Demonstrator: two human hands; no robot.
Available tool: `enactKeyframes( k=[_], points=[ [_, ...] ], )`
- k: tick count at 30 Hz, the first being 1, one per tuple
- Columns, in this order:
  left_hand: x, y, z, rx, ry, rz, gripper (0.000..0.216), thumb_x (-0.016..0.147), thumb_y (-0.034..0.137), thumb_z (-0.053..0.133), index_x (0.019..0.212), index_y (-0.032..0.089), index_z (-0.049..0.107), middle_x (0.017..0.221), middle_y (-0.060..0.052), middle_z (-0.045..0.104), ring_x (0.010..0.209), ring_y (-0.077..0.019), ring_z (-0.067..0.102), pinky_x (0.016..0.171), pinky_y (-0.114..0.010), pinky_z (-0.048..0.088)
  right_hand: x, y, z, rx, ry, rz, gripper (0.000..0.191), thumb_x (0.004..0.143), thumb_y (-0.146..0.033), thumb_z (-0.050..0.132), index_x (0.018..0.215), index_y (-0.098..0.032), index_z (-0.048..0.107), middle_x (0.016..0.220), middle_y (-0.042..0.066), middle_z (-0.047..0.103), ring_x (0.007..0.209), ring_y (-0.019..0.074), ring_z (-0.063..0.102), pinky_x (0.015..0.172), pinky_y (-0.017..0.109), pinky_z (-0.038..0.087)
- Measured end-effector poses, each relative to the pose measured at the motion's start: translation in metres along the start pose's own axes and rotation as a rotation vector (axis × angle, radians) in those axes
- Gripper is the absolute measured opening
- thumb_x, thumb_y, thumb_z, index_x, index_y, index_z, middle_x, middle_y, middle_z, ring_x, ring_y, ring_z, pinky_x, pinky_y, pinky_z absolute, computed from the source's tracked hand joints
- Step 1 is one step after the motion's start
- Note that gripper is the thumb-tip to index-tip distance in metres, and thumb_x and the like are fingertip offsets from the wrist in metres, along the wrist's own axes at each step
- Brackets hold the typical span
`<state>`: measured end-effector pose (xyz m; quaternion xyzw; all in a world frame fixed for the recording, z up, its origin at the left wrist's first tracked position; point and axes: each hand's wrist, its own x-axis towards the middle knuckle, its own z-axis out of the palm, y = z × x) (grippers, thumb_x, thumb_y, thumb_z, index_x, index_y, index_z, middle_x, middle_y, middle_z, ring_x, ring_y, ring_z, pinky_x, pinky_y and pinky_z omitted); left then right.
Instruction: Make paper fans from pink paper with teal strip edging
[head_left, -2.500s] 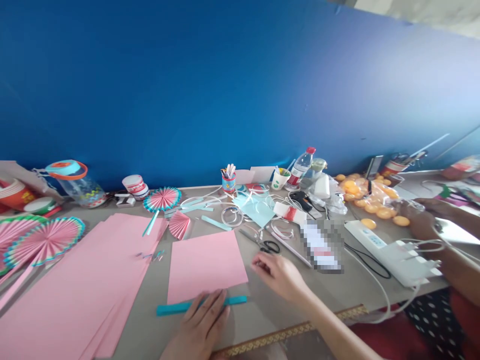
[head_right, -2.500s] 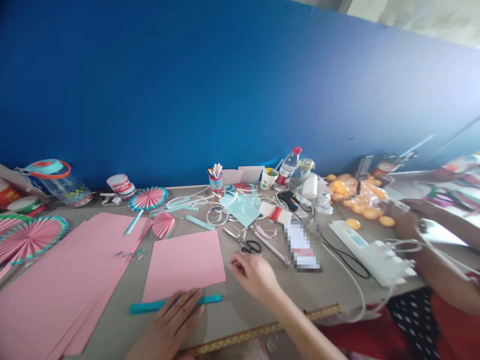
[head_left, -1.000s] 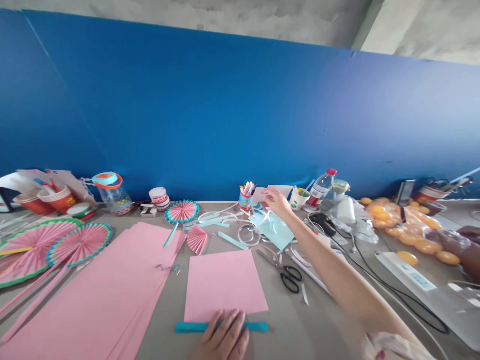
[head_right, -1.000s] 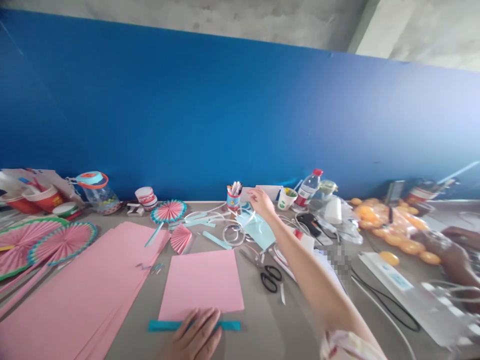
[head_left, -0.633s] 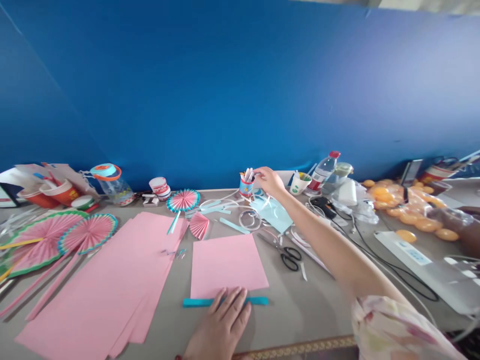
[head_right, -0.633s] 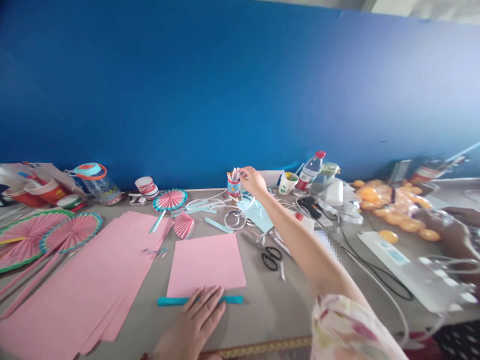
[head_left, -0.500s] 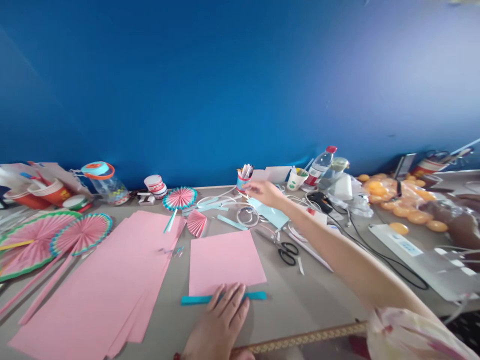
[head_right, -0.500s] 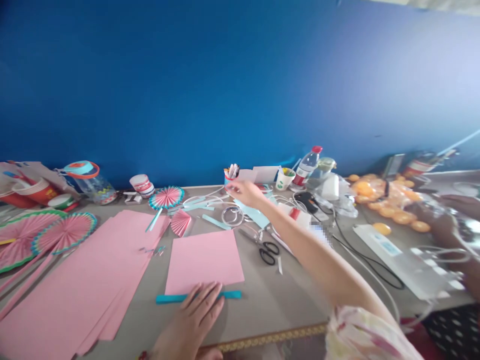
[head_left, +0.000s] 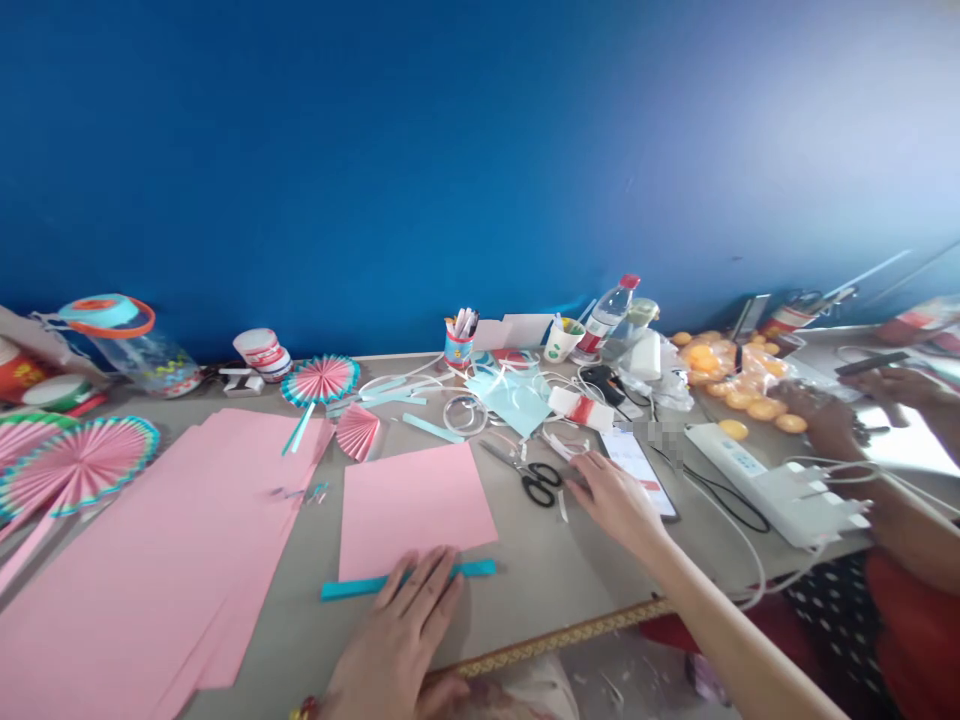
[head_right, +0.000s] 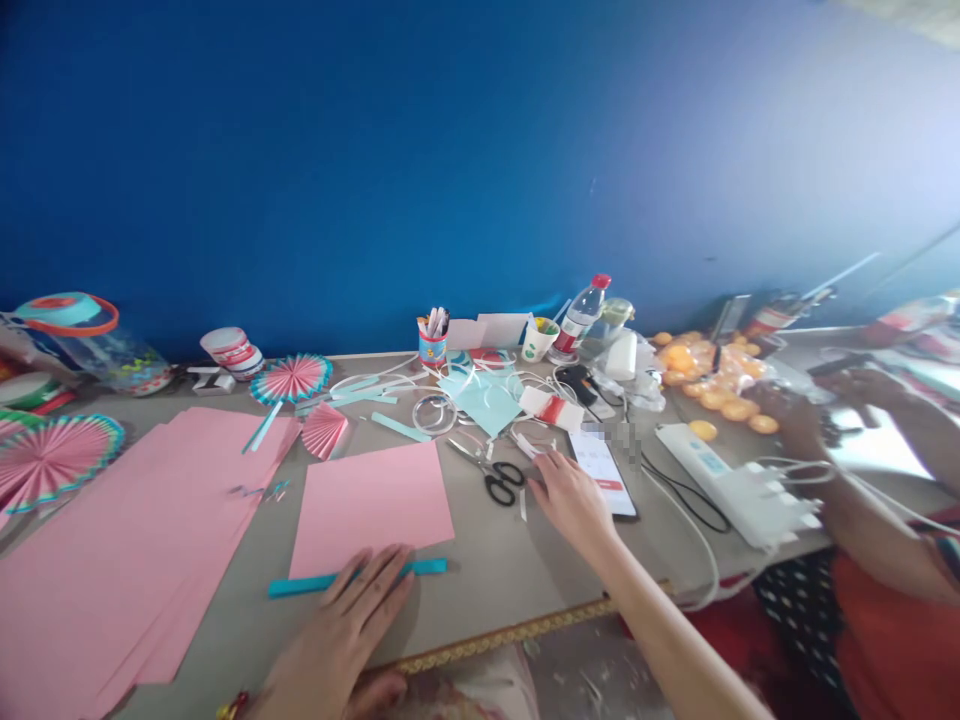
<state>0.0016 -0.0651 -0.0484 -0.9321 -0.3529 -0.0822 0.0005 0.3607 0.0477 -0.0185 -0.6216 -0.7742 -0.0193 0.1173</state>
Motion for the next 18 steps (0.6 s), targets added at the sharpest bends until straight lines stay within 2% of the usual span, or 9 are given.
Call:
enactKeyframes(
  k=[4,9,13,18],
  points=[
    [-0.001,0.003,-0.008,-0.014,-0.01,-0.019,0.078,0.095,0.057,0.046,0.157,0.017,0.02,0.163,-0.009,0.023,0.148,-0.0257,0.026,0.118,-0.044,0.025,-0.004,-0.006,0.013,-0.195,0.124,0.058,0.022,0.095,-0.031,0.045,0.103,-0.017,0.06,0.097,0.013,0.063,0.088,0.0292,0.063,0.069,0.037,0.049],
    [-0.002,0.004,-0.009,-0.027,-0.022,-0.031,0.077,0.096,0.058,0.044,0.157,0.019,0.018,0.164,-0.007,0.021,0.148,-0.0258,0.025,0.119,-0.044,0.023,-0.001,-0.002,0.015,-0.286,0.109,0.013,0.02,0.096,-0.024,0.043,0.1,-0.018,0.061,0.094,0.012,0.065,0.09,0.0289,0.061,0.073,0.036,0.047],
    [-0.002,0.004,-0.008,-0.004,-0.017,-0.025,0.077,0.095,0.057,0.046,0.157,0.018,0.019,0.163,-0.008,0.023,0.148,-0.0251,0.025,0.118,-0.043,0.025,-0.009,0.013,0.008,-0.083,0.05,0.086,0.021,0.097,-0.027,0.039,0.099,-0.02,0.059,0.095,0.011,0.069,0.09,0.0273,0.064,0.07,0.034,0.047],
    [0.001,0.005,-0.005,-0.005,-0.006,-0.039,0.08,0.092,0.058,0.051,0.156,0.02,0.022,0.161,-0.009,0.029,0.147,-0.025,0.028,0.117,-0.044,0.027,-0.034,0.012,-0.012,0.395,-0.113,0.201,0.021,0.098,-0.038,0.039,0.1,-0.024,0.053,0.079,0.003,0.068,0.07,0.0195,0.065,0.064,0.03,0.049]
  ],
)
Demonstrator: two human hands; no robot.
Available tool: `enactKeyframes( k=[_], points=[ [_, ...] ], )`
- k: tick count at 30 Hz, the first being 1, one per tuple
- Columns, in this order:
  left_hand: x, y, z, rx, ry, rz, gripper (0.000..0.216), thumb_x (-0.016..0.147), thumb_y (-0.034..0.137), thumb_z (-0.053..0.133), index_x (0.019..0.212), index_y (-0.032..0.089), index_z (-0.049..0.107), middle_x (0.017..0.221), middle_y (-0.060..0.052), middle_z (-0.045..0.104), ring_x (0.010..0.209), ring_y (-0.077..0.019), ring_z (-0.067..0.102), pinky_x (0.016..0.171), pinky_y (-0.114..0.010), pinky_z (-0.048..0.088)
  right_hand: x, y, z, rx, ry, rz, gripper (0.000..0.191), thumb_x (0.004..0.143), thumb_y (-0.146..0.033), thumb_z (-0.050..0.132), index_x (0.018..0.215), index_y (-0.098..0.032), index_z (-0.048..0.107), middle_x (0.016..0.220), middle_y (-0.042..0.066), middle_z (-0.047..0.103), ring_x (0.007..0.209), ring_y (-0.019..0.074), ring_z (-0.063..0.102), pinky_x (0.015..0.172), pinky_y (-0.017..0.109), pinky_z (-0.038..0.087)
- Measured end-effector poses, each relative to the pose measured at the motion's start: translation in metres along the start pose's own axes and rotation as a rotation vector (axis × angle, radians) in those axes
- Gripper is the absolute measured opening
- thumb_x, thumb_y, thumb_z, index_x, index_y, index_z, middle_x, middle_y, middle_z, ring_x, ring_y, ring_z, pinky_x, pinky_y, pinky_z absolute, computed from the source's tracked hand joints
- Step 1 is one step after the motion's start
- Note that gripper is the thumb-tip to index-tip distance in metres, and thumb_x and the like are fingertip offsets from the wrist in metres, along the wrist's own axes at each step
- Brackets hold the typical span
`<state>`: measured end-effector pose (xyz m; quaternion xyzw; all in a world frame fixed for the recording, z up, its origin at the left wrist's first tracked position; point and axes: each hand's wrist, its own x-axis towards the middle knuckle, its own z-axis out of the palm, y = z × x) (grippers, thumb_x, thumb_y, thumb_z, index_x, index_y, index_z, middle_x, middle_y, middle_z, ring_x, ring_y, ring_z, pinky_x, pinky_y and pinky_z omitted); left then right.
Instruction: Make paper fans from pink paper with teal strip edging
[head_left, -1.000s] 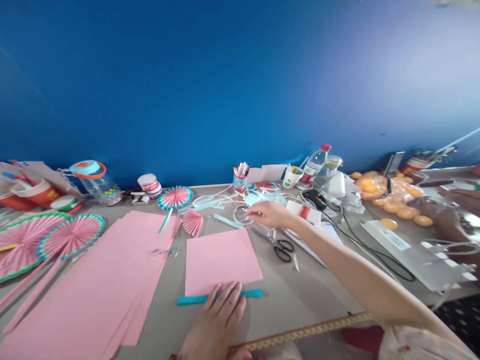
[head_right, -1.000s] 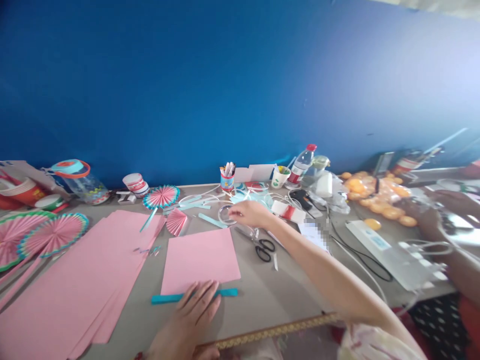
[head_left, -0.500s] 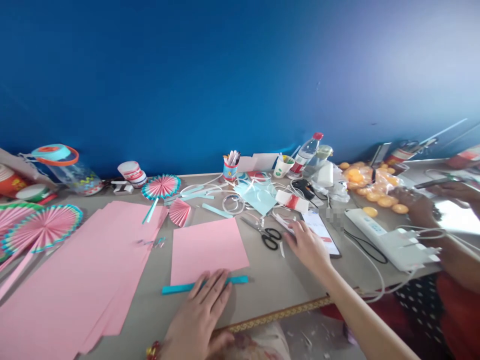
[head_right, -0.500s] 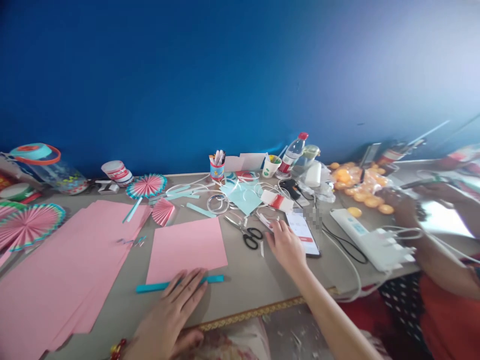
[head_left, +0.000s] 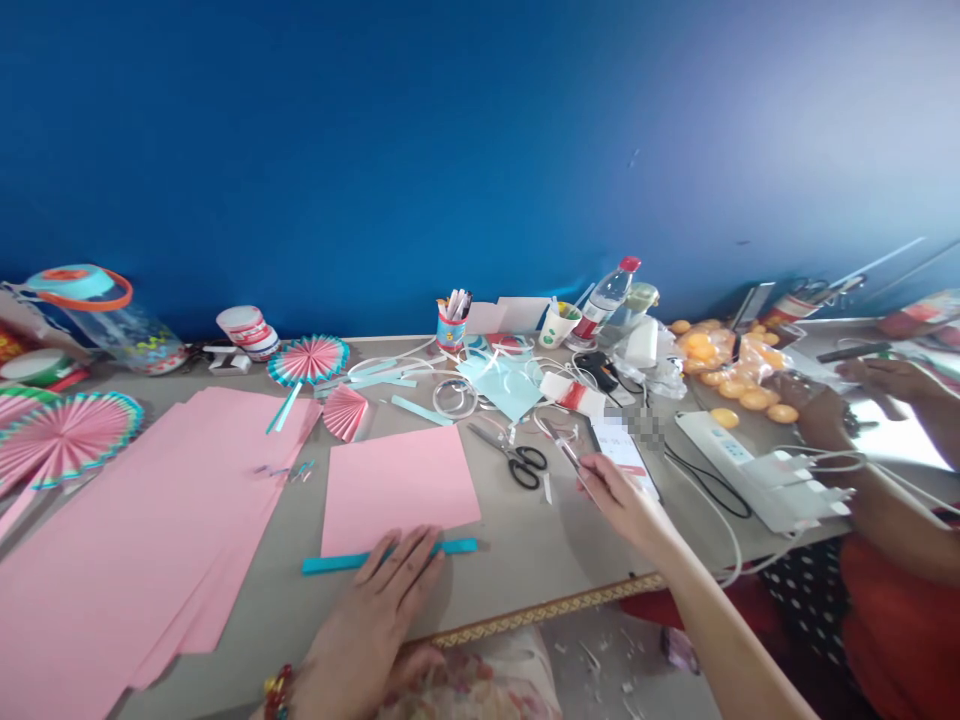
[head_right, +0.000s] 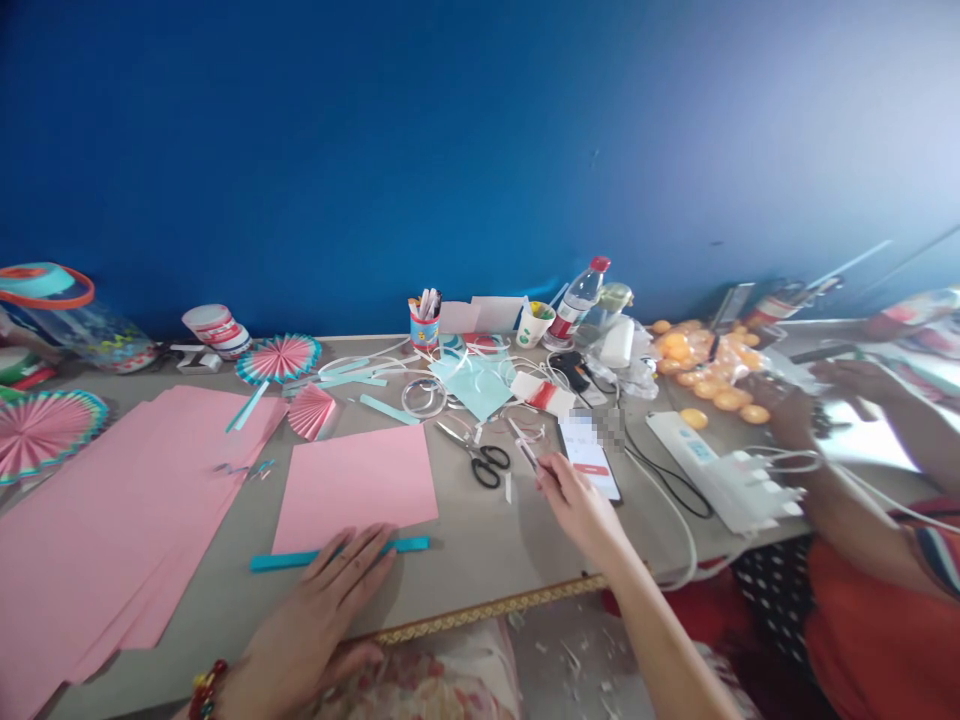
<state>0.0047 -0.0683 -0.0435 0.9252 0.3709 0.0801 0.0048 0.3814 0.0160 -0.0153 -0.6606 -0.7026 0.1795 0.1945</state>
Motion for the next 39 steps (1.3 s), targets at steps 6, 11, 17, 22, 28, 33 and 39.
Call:
enactKeyframes(
  k=[6,11,17,22,28,33,39],
  points=[
    [-0.003,0.002,-0.004,-0.026,-0.014,-0.034,0.073,0.096,0.055,0.046,0.156,0.02,0.024,0.159,-0.009,0.033,0.147,-0.0244,0.028,0.12,-0.047,0.021,-0.048,-0.04,0.01,0.318,-0.185,-0.014,0.032,0.101,-0.046,0.038,0.115,-0.023,0.055,0.075,0.0,0.063,0.058,0.0147,0.059,0.057,0.025,0.05],
    [-0.006,0.003,-0.016,-0.001,-0.033,-0.022,0.068,0.099,0.053,0.039,0.155,0.016,0.025,0.161,-0.01,0.029,0.149,-0.0255,0.022,0.122,-0.05,0.015,-0.072,-0.059,0.018,0.142,-0.244,-0.239,0.034,0.1,-0.038,0.046,0.13,-0.029,0.059,0.112,0.008,0.069,0.103,0.0221,0.066,0.083,0.028,0.053],
    [0.001,0.009,-0.011,-0.029,-0.027,-0.058,0.075,0.098,0.06,0.034,0.156,0.014,0.022,0.161,-0.011,0.028,0.15,-0.0257,0.02,0.121,-0.047,0.015,-0.073,-0.066,0.021,-0.051,-0.214,-0.327,0.035,0.101,-0.034,0.041,0.129,-0.026,0.062,0.1,0.008,0.07,0.08,0.0179,0.07,0.067,0.026,0.054],
    [0.001,0.015,-0.005,-0.072,-0.064,-0.083,0.081,0.095,0.065,0.037,0.156,0.014,0.02,0.163,-0.01,0.025,0.15,-0.0243,0.018,0.122,-0.045,0.015,-0.071,-0.068,0.028,-0.085,-0.179,-0.409,0.035,0.1,-0.031,0.042,0.125,-0.025,0.065,0.096,0.008,0.072,0.084,0.0196,0.069,0.072,0.028,0.055],
    [-0.001,0.018,-0.004,-0.105,-0.098,-0.11,0.084,0.091,0.064,0.048,0.156,0.016,0.022,0.163,-0.011,0.023,0.151,-0.0249,0.016,0.122,-0.046,0.017,-0.07,-0.067,0.035,-0.062,-0.13,-0.435,0.034,0.098,-0.031,0.044,0.122,-0.027,0.067,0.099,0.008,0.074,0.086,0.0208,0.071,0.071,0.029,0.058],
    [0.0,0.019,-0.005,-0.121,-0.124,-0.122,0.087,0.09,0.063,0.051,0.156,0.016,0.021,0.164,-0.012,0.021,0.151,-0.026,0.015,0.122,-0.047,0.018,-0.067,-0.065,0.041,-0.089,-0.086,-0.473,0.034,0.097,-0.031,0.045,0.123,-0.029,0.066,0.101,0.007,0.075,0.088,0.022,0.073,0.071,0.03,0.06],
    [-0.002,0.013,-0.021,-0.118,-0.017,-0.079,0.06,0.098,0.042,0.048,0.15,0.015,0.035,0.16,-0.012,0.031,0.148,-0.0277,0.025,0.12,-0.049,0.024,-0.064,-0.069,0.041,-0.108,-0.057,-0.506,0.034,0.097,-0.031,0.044,0.122,-0.028,0.066,0.101,0.006,0.075,0.085,0.0215,0.074,0.067,0.029,0.061]
  ],
)
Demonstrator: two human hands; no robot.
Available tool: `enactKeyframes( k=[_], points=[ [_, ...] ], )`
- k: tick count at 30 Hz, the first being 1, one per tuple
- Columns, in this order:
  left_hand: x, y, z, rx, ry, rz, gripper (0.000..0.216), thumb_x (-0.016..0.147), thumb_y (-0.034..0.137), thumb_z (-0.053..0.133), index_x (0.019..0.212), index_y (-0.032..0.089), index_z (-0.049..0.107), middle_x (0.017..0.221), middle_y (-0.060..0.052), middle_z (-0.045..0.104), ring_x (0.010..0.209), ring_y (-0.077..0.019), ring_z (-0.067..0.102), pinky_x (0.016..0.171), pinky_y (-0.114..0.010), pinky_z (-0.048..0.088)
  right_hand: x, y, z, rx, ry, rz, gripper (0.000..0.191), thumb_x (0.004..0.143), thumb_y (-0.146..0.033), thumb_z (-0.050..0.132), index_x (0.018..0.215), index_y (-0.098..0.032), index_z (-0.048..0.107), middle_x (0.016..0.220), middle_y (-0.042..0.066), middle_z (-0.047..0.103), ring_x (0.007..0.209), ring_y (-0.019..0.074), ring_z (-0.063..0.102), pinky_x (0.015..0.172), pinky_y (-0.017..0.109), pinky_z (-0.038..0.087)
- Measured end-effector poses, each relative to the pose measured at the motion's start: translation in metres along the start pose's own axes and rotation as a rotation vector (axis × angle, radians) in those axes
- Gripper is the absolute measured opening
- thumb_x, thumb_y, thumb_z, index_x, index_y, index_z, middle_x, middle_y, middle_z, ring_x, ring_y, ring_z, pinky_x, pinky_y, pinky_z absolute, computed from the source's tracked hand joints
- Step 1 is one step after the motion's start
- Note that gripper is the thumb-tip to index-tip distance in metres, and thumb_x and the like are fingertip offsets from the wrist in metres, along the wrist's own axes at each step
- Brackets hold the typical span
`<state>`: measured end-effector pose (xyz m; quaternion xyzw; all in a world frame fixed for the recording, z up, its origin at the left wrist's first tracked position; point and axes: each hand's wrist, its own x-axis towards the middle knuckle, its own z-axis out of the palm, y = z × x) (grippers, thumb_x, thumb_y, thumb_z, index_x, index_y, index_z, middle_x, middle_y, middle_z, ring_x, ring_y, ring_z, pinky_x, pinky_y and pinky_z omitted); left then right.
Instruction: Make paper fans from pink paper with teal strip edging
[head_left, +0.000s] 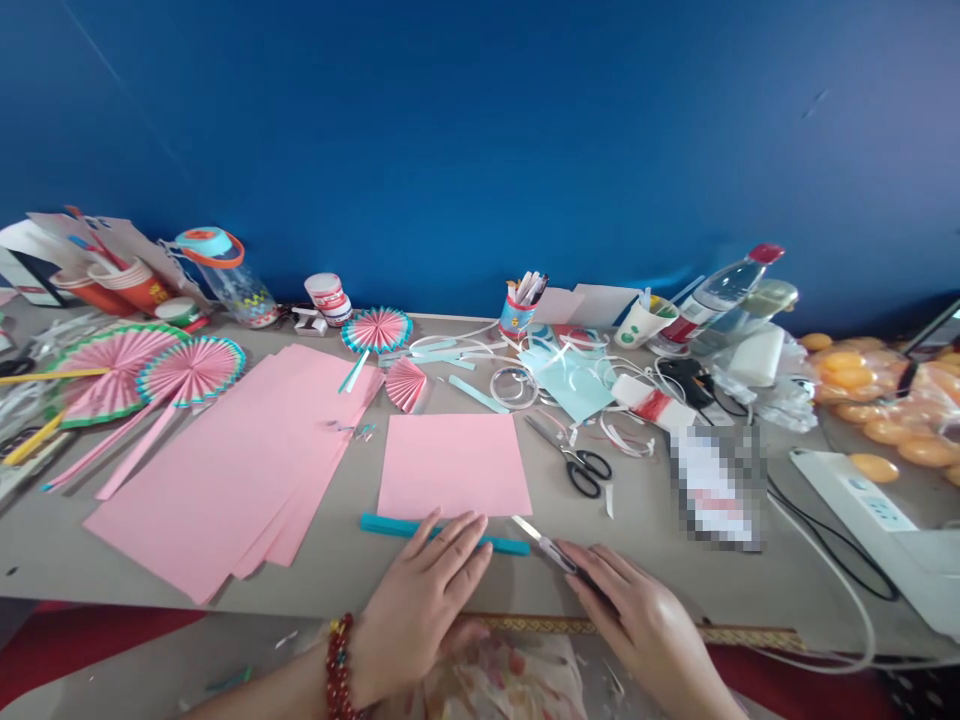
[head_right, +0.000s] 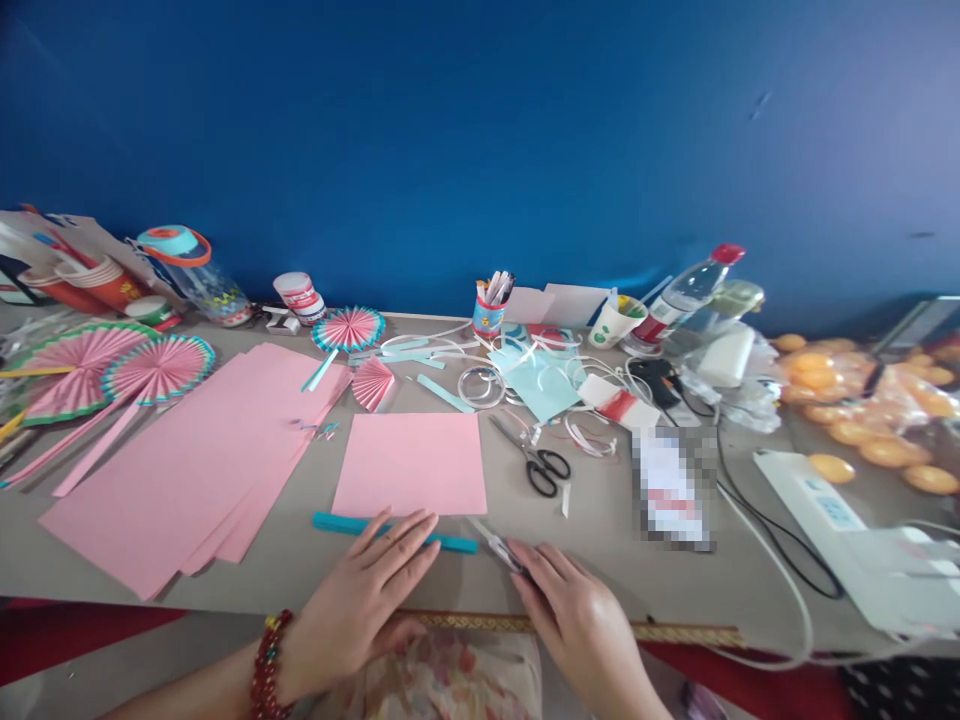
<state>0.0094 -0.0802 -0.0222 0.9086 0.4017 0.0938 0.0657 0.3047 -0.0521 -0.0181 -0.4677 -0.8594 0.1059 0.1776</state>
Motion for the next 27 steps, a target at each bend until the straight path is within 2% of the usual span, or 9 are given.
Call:
enactKeyframes(
  k=[2,5,8,11,17,22,25,27],
  points=[
    [0.0,-0.003,-0.004,-0.013,0.057,-0.048,0.046,0.099,0.026,0.047,0.144,0.017,0.044,0.152,-0.011,0.044,0.141,-0.0252,0.037,0.117,-0.047,0.032,0.001,-0.001,0.001,0.0,0.012,0.001,0.034,0.096,-0.03,0.044,0.123,-0.028,0.066,0.1,0.006,0.075,0.082,0.0211,0.074,0.065,0.029,0.061],
    [-0.001,-0.01,-0.003,-0.038,0.144,-0.162,0.04,0.096,0.01,0.046,0.134,0.019,0.053,0.128,-0.009,0.062,0.12,-0.0219,0.056,0.105,-0.042,0.047,0.003,-0.002,0.003,-0.006,0.046,0.0,0.034,0.095,-0.03,0.046,0.123,-0.029,0.066,0.102,0.006,0.075,0.084,0.0223,0.075,0.065,0.03,0.062],
    [-0.003,-0.015,0.003,-0.022,0.199,-0.192,0.034,0.094,0.005,0.047,0.122,0.019,0.06,0.106,-0.007,0.066,0.102,-0.021,0.061,0.091,-0.04,0.054,0.007,-0.003,0.005,-0.01,0.05,-0.007,0.034,0.095,-0.03,0.046,0.123,-0.029,0.066,0.103,0.006,0.076,0.086,0.0236,0.075,0.065,0.031,0.063],
    [-0.004,-0.017,0.005,-0.007,0.213,-0.169,0.028,0.094,0.006,0.047,0.113,0.018,0.063,0.098,-0.007,0.064,0.094,-0.0205,0.061,0.085,-0.038,0.055,0.01,-0.004,0.006,-0.013,0.031,-0.002,0.034,0.095,-0.03,0.045,0.122,-0.03,0.066,0.103,0.006,0.076,0.085,0.0233,0.075,0.065,0.031,0.063],
    [-0.003,-0.018,0.001,-0.034,0.201,-0.122,0.031,0.095,0.005,0.04,0.11,0.019,0.064,0.096,-0.006,0.063,0.088,-0.0179,0.06,0.083,-0.034,0.055,0.011,-0.005,0.006,0.0,0.018,0.028,0.032,0.097,-0.032,0.044,0.119,-0.027,0.066,0.104,0.006,0.075,0.087,0.0222,0.075,0.068,0.029,0.062],
    [0.001,-0.017,0.001,-0.042,0.185,-0.123,0.03,0.094,0.005,0.044,0.113,0.018,0.063,0.1,-0.006,0.065,0.091,-0.0198,0.061,0.083,-0.035,0.056,0.013,-0.003,0.005,0.021,0.054,0.058,0.031,0.098,-0.035,0.044,0.117,-0.026,0.067,0.104,0.008,0.075,0.092,0.0232,0.074,0.071,0.03,0.062],
    [0.002,-0.018,-0.01,-0.085,0.16,-0.111,0.033,0.094,0.01,0.05,0.124,0.019,0.06,0.112,-0.008,0.065,0.103,-0.0202,0.06,0.092,-0.035,0.054,0.017,0.005,0.005,-0.012,0.102,0.076,0.032,0.099,-0.036,0.043,0.117,-0.025,0.066,0.105,0.008,0.075,0.091,0.0235,0.074,0.071,0.03,0.062],
    [0.004,-0.028,-0.023,-0.114,0.155,-0.11,0.032,0.095,0.017,0.053,0.125,0.02,0.059,0.118,-0.008,0.064,0.108,-0.0198,0.06,0.096,-0.035,0.053,0.02,0.013,0.006,-0.069,0.149,0.091,0.033,0.099,-0.037,0.041,0.117,-0.024,0.066,0.105,0.009,0.074,0.088,0.0237,0.075,0.07,0.031,0.061]
  ],
)
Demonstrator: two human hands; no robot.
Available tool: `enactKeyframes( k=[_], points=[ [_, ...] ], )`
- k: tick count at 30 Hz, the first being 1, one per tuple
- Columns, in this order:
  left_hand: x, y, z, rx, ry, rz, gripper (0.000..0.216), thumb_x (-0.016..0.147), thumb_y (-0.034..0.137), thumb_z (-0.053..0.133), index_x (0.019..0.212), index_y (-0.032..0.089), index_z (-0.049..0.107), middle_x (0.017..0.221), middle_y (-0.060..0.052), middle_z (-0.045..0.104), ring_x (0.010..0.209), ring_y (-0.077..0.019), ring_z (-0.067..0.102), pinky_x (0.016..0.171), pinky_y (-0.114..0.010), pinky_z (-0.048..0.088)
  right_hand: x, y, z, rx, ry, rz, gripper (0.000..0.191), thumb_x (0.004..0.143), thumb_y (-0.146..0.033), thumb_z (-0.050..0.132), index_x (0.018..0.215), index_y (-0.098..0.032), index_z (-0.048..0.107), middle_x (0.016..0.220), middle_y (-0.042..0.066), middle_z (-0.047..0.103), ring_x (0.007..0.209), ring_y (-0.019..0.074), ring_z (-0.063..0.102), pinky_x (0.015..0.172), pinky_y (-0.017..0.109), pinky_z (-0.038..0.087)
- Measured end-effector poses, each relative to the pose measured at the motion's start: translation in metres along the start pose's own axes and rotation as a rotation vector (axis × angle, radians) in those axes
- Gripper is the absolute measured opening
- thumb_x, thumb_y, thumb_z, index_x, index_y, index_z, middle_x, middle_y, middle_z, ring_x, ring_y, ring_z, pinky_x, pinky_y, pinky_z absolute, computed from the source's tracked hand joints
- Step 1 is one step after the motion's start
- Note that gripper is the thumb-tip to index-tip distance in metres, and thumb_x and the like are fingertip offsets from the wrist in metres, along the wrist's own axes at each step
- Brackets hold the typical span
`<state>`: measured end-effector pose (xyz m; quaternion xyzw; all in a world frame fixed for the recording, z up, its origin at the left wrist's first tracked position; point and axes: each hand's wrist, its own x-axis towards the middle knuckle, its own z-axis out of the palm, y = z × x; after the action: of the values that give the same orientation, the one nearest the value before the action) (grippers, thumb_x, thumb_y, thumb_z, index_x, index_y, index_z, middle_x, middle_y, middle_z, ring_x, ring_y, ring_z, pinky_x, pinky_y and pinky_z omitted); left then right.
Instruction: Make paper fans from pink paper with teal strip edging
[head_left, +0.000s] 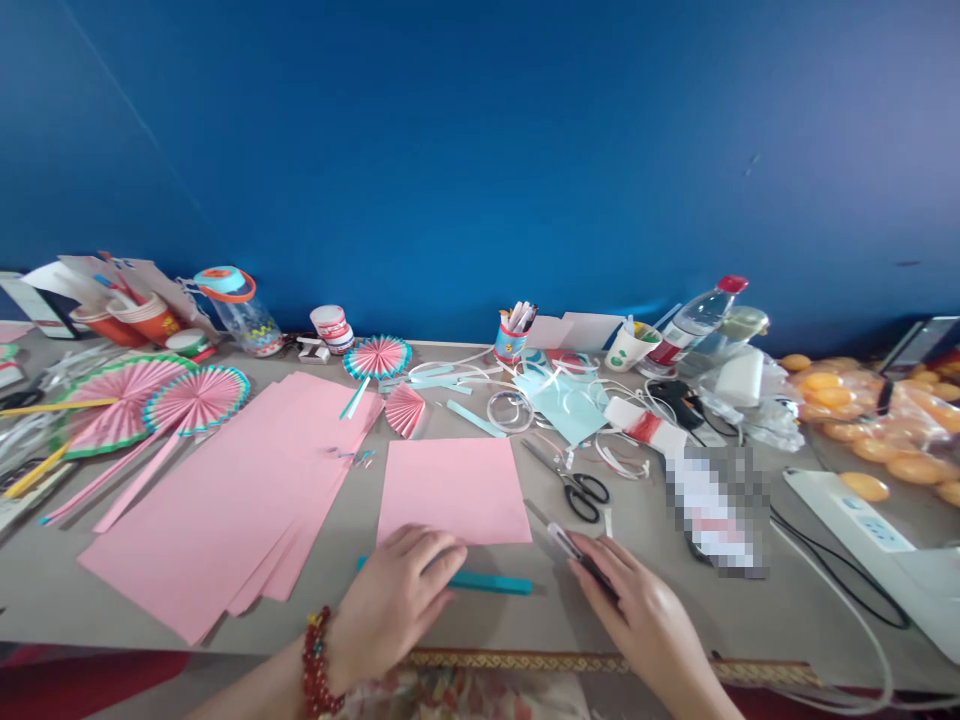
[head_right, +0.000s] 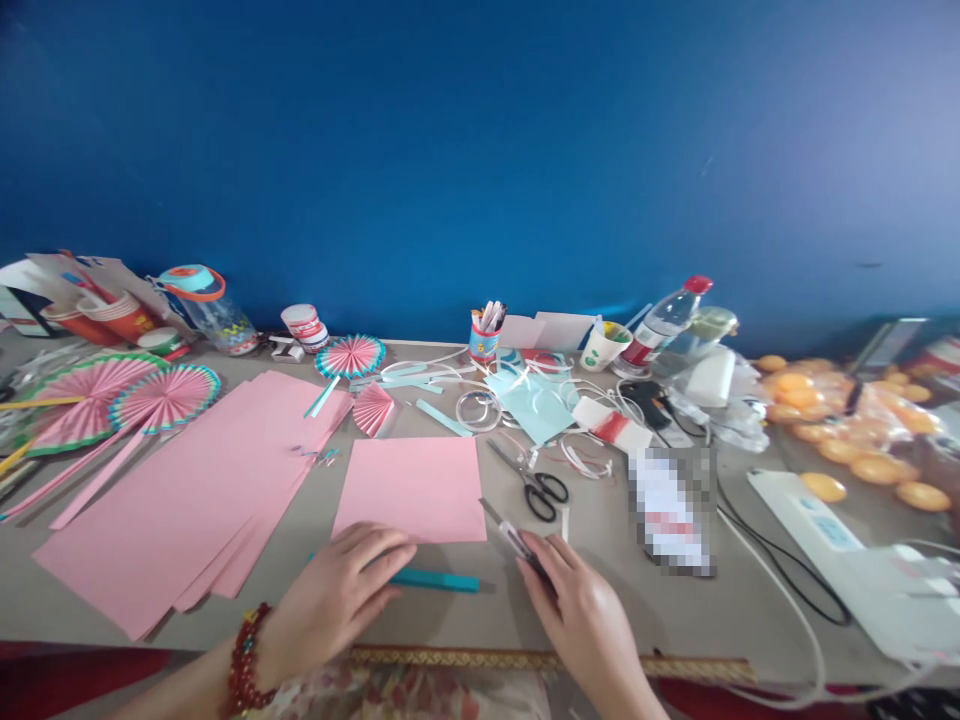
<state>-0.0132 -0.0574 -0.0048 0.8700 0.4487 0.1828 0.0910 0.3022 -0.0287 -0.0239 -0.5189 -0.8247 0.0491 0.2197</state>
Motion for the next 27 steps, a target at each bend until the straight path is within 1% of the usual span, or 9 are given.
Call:
enactKeyframes(
  k=[3,6,8,12,14,16,19,23,27],
  points=[
    [0.012,-0.032,-0.022,0.068,0.089,-0.055,0.029,0.097,0.021,0.049,0.123,0.021,0.062,0.121,-0.008,0.064,0.11,-0.0212,0.06,0.098,-0.038,0.051,0.004,0.009,0.007,-0.104,0.054,0.016,0.035,0.1,-0.037,0.038,0.117,-0.023,0.066,0.105,0.009,0.074,0.085,0.0234,0.075,0.066,0.03,0.06],
    [0.032,-0.08,-0.037,0.202,0.127,-0.118,0.034,0.095,0.009,0.043,0.118,0.02,0.066,0.122,-0.009,0.065,0.11,-0.0223,0.062,0.099,-0.04,0.05,0.004,0.012,0.016,-0.211,0.122,0.007,0.036,0.101,-0.035,0.037,0.116,-0.021,0.066,0.102,0.008,0.075,0.086,0.0236,0.075,0.065,0.029,0.059],
    [0.046,-0.111,-0.044,0.32,0.119,-0.123,0.043,0.089,0.003,0.045,0.124,0.02,0.063,0.127,-0.012,0.062,0.117,-0.0265,0.058,0.102,-0.044,0.047,0.002,0.012,0.021,-0.271,0.174,-0.019,0.036,0.102,-0.034,0.037,0.116,-0.019,0.066,0.101,0.008,0.076,0.088,0.0245,0.074,0.069,0.031,0.058],
    [0.071,-0.151,-0.048,0.444,-0.027,0.067,0.073,0.08,-0.002,0.052,0.146,0.028,0.044,0.154,-0.01,0.04,0.142,-0.0296,0.036,0.114,-0.049,0.034,0.002,0.012,0.024,-0.307,0.206,-0.076,0.037,0.102,-0.035,0.036,0.113,-0.017,0.067,0.099,0.008,0.077,0.088,0.0238,0.074,0.071,0.031,0.057],
    [0.081,-0.161,-0.047,0.486,-0.086,0.14,0.072,0.083,-0.002,0.052,0.147,0.029,0.043,0.156,-0.01,0.037,0.144,-0.0299,0.032,0.114,-0.051,0.032,0.003,0.013,0.023,-0.303,0.207,-0.085,0.038,0.103,-0.035,0.035,0.111,-0.017,0.067,0.098,0.008,0.077,0.087,0.023,0.074,0.071,0.03,0.057],
    [0.089,-0.167,-0.045,0.509,-0.131,0.195,0.063,0.087,0.001,0.05,0.143,0.03,0.048,0.154,-0.01,0.042,0.143,-0.0297,0.034,0.11,-0.052,0.035,0.004,0.013,0.022,-0.292,0.203,-0.081,0.038,0.103,-0.035,0.035,0.109,-0.017,0.068,0.098,0.008,0.077,0.086,0.0224,0.074,0.07,0.03,0.057],
    [0.096,-0.174,-0.042,0.509,-0.191,0.274,0.049,0.09,0.003,0.05,0.131,0.028,0.058,0.148,-0.009,0.05,0.138,-0.0291,0.041,0.104,-0.048,0.041,0.005,0.013,0.021,-0.266,0.192,-0.06,0.038,0.102,-0.036,0.036,0.109,-0.017,0.068,0.099,0.008,0.077,0.086,0.0225,0.074,0.07,0.03,0.057],
    [0.098,-0.18,-0.041,0.453,-0.205,0.351,0.043,0.09,0.002,0.048,0.126,0.022,0.062,0.138,-0.012,0.058,0.129,-0.0268,0.051,0.1,-0.042,0.044,0.004,0.012,0.021,-0.233,0.174,-0.034,0.038,0.102,-0.036,0.036,0.108,-0.016,0.069,0.099,0.009,0.077,0.084,0.023,0.074,0.069,0.031,0.056],
    [0.096,-0.186,-0.041,0.321,-0.177,0.37,0.045,0.09,0.001,0.046,0.128,0.023,0.061,0.13,-0.011,0.063,0.121,-0.0237,0.058,0.101,-0.039,0.044,0.004,0.012,0.021,-0.223,0.178,-0.035,0.038,0.103,-0.036,0.036,0.108,-0.015,0.068,0.098,0.009,0.076,0.084,0.0225,0.073,0.069,0.029,0.055]
  ],
)
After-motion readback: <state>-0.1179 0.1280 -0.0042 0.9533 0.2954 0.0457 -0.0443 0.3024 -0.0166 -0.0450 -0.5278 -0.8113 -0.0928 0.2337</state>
